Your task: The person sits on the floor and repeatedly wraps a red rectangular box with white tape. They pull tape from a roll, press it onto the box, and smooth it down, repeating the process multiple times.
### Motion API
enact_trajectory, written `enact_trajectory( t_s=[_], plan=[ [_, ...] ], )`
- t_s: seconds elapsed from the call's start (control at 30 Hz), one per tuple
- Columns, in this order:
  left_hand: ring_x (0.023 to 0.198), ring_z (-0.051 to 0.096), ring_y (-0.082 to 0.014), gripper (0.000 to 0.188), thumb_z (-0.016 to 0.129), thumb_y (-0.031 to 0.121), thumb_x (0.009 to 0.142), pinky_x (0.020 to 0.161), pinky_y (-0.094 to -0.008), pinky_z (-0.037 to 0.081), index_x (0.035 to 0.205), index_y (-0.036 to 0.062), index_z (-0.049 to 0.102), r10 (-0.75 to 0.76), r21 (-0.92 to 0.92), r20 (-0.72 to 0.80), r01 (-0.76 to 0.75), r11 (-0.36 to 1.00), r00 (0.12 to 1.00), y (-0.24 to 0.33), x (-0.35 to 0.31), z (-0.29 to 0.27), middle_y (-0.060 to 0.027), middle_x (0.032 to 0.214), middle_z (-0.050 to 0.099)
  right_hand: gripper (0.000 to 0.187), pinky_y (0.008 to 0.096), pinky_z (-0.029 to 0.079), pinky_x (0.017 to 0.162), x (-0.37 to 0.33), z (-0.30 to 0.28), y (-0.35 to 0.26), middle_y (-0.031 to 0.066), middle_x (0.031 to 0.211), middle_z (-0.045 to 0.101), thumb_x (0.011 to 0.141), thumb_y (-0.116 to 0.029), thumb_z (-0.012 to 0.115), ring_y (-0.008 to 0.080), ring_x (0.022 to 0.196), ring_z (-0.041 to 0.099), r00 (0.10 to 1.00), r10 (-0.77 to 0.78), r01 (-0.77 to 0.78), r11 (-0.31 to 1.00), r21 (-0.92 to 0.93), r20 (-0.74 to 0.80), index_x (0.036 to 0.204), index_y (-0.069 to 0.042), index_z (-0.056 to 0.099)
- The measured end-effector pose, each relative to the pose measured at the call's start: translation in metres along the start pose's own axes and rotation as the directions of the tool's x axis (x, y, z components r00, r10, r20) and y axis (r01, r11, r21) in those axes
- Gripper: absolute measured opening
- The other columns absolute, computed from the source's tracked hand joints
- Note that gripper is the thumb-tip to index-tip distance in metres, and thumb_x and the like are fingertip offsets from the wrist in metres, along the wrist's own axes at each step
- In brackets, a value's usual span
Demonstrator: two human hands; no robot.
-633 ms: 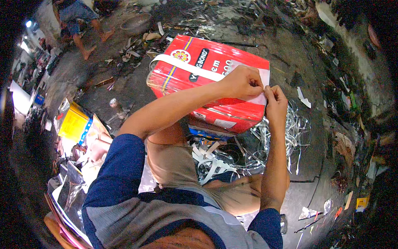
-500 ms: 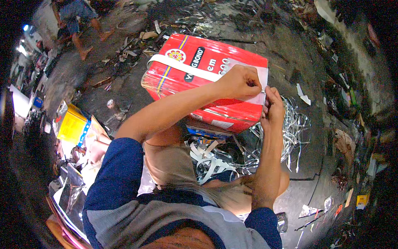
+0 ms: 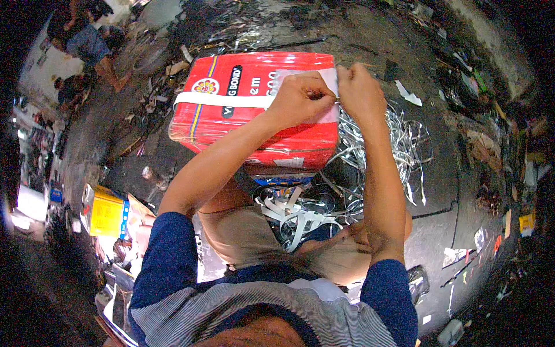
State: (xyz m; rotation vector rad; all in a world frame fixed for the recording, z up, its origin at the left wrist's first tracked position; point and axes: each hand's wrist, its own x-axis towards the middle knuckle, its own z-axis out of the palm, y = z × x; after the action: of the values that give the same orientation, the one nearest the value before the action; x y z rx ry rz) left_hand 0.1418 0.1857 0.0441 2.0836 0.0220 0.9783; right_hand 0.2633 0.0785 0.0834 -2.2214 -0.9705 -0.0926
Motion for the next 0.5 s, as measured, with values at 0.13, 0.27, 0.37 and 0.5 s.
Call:
enact_trajectory(
  t_s=[0.13, 0.27, 0.37, 0.5],
  plan=[
    [0.067, 0.064, -0.0142, 0.009, 0.074, 0.007, 0.077, 0.061, -0.0280, 0.051, 0.080, -0.0015, 0.072, -0.048, -0.056, 0.010, 0.049, 0.997, 0.999, 0.005, 0.001, -0.001, -0.0083, 0.077, 0.067, 0.034, 0.0511, 0.049, 0.086, 0.005, 0.012, 0.010, 0.0265, 0.099, 0.069, 0.093, -0.032, 0.055, 0.0452, 0.099, 0.064, 1.000, -0.013, 0.012, 0.993, -0.118, -0.001, 0.097, 0.000, 0.064],
    [0.066, 0.064, -0.0143, 0.008, 0.073, 0.006, 0.077, 0.061, -0.0280, 0.051, 0.080, -0.0021, 0.072, -0.025, -0.075, 0.025, 0.026, 0.997, 0.999, 0.004, 0.005, 0.004, -0.0084, 0.076, 0.066, 0.024, 0.0483, 0.050, 0.086, 0.005, 0.022, 0.029, 0.0259, 0.099, 0.069, 0.088, -0.021, 0.059, 0.0423, 0.098, 0.066, 0.998, 0.012, -0.005, 0.994, 0.113, -0.055, 0.095, 0.001, 0.066],
    [0.064, 0.065, -0.0160, 0.008, 0.073, 0.004, 0.076, 0.059, -0.0283, 0.050, 0.079, -0.0029, 0.071, -0.064, -0.063, 0.037, 0.066, 0.996, 0.997, 0.000, 0.005, 0.003, -0.0105, 0.075, 0.065, 0.019, 0.0454, 0.051, 0.086, 0.002, 0.038, 0.039, 0.0253, 0.098, 0.070, 0.085, -0.015, 0.061, 0.0399, 0.097, 0.067, 0.993, 0.065, -0.035, 0.957, 0.288, -0.097, 0.091, 0.002, 0.068],
    [0.067, 0.062, -0.0089, 0.007, 0.075, 0.007, 0.078, 0.060, -0.0239, 0.049, 0.080, 0.0005, 0.073, -0.094, -0.040, 0.057, 0.096, 0.995, 0.994, 0.005, 0.007, -0.001, -0.0047, 0.076, 0.067, 0.017, 0.0424, 0.052, 0.085, -0.009, 0.064, 0.055, 0.0249, 0.092, 0.070, 0.082, -0.013, 0.065, 0.0386, 0.090, 0.068, 0.981, 0.157, -0.105, 0.920, 0.378, -0.111, 0.088, 0.002, 0.069]
  ],
)
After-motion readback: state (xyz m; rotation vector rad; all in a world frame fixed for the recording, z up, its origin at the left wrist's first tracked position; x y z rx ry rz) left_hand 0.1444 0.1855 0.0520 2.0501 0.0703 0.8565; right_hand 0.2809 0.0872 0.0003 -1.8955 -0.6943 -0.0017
